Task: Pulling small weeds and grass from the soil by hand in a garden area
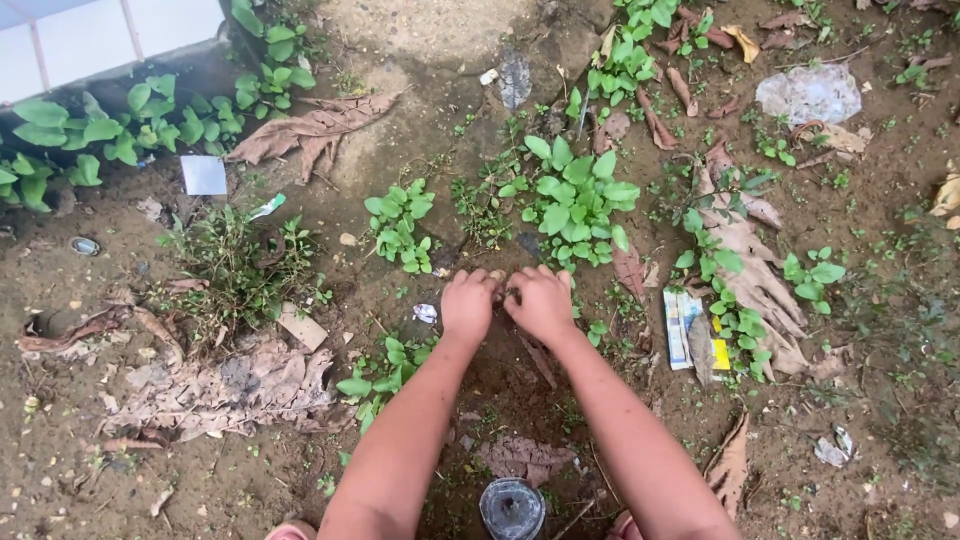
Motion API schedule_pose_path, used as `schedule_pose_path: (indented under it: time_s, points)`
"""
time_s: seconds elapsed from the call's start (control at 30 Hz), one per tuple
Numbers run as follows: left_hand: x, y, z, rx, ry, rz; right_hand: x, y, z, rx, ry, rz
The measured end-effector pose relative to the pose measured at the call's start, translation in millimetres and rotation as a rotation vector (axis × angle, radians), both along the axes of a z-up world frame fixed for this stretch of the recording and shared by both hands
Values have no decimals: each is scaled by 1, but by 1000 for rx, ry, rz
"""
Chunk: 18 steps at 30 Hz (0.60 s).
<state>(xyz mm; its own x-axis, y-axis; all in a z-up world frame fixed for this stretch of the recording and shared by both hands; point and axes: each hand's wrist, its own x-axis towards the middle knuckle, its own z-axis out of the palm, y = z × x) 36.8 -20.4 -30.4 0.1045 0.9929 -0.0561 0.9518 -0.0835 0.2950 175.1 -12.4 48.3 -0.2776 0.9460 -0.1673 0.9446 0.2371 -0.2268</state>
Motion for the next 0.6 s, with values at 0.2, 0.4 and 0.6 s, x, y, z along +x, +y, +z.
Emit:
schedule_pose_path:
  time_s: [0.2,0.4,0.6]
  points:
    - [-6,14,26,32,-162,6,0,21,21,60,47,-27]
    - [-17,28,61,17,-389,183,25,35,18,-72,647,-186]
    - [-42,20,92,0,-484,273,20,4,1,-88,-78,167]
